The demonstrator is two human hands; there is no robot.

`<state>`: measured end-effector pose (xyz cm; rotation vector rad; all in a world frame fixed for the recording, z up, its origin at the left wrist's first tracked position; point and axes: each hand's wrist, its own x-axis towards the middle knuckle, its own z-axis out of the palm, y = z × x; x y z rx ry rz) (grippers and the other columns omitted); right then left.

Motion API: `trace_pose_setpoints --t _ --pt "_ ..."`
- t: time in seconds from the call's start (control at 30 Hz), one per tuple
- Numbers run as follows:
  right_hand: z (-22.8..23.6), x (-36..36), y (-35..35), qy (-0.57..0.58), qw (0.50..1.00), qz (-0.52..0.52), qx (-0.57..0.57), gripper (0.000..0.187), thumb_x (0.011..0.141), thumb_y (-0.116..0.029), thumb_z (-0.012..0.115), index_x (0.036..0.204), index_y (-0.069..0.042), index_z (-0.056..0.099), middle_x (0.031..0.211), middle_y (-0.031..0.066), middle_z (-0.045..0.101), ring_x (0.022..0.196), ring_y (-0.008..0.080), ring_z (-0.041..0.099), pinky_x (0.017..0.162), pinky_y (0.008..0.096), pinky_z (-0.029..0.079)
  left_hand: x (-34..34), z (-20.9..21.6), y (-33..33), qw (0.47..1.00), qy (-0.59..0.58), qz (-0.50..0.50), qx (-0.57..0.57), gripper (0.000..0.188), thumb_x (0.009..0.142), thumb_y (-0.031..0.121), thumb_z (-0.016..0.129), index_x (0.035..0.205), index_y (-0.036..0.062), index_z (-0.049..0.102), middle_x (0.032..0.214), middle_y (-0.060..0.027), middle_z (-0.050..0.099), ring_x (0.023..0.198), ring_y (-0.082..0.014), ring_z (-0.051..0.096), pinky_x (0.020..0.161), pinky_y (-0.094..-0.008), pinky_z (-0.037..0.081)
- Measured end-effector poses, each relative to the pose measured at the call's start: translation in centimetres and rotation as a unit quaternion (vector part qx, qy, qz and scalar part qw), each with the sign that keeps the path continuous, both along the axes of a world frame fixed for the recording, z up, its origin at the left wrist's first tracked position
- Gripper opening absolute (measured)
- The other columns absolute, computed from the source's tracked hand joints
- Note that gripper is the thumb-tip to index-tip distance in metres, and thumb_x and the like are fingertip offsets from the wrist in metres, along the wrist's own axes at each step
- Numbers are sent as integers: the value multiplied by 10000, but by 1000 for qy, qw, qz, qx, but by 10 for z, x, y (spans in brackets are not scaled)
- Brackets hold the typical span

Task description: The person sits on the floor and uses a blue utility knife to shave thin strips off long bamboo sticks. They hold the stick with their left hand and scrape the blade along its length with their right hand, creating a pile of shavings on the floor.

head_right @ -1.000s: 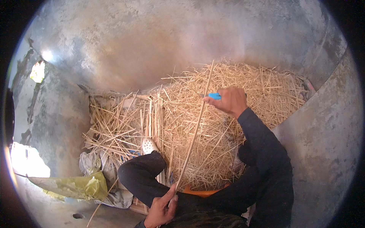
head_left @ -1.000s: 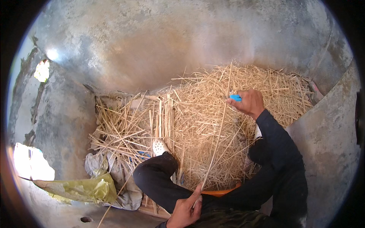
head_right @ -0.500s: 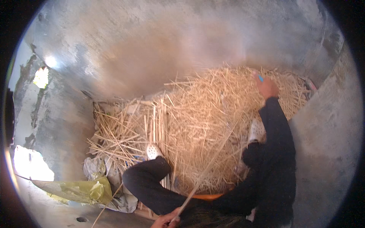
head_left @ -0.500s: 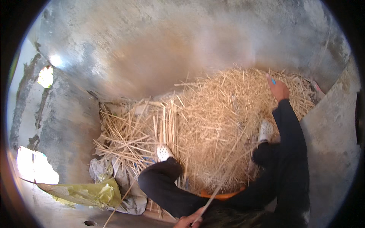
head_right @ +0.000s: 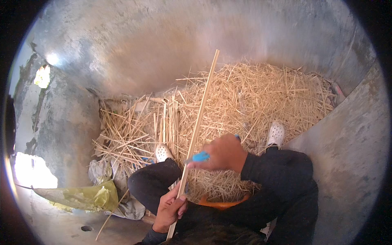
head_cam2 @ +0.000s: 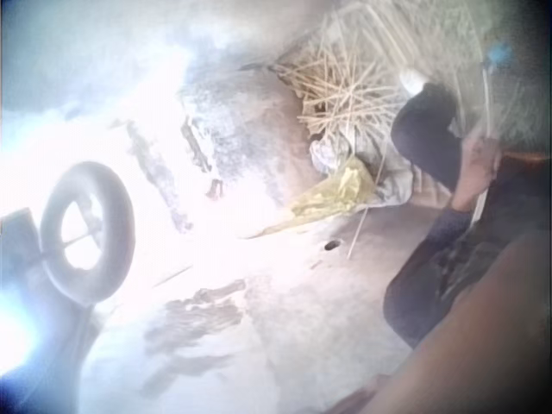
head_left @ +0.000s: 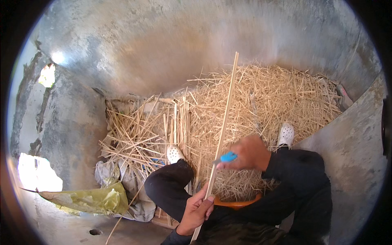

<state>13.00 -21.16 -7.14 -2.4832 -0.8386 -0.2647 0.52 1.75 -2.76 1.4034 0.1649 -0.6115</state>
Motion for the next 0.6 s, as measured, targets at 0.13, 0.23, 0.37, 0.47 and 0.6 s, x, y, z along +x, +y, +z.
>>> trace_pose_setpoints --t 0.13,0.23,0.37,0.47,0.6 --pt "1 24 -17 31 994 -97 30 674 788 -742 518 513 -129 573 422 54 486 350 211 495 360 347 375 0 3 -7 999 -6 3 36 543 972 103 488 1472 49 283 625 41 401 495 -45 367 431 -191 313" --pt "-2 -8 1 -15 999 9 32 664 788 -726 538 513 -123 585 401 58 470 356 212 512 361 347 382 -2 4 -9 1000 -1 1 12 543 979 99 487 1477 56 274 625 43 395 503 -41 360 439 -192 316" --pt "-6 15 -13 -18 996 -89 19 671 779 -733 542 515 -118 590 400 66 472 361 214 521 367 350 395 -4 7 -9 1000 8 -4 -9 542 990 111 481 1479 46 258 608 42 371 505 -39 357 444 -190 312" --pt "-3 30 -25 -18 993 -113 17 685 784 -753 507 520 -127 596 397 51 457 352 195 500 363 345 385 -4 5 -7 998 13 -14 -53 535 997 130 468 1479 41 253 603 39 364 497 -41 352 440 -190 310" --pt "-3 -2 6 -85 994 -3 73 735 779 -805 435 505 -138 574 377 13 401 308 160 443 341 325 341 -6 3 -5 997 7 -1 -75 526 1007 158 447 1478 38 247 593 39 356 487 -40 341 435 -188 307"
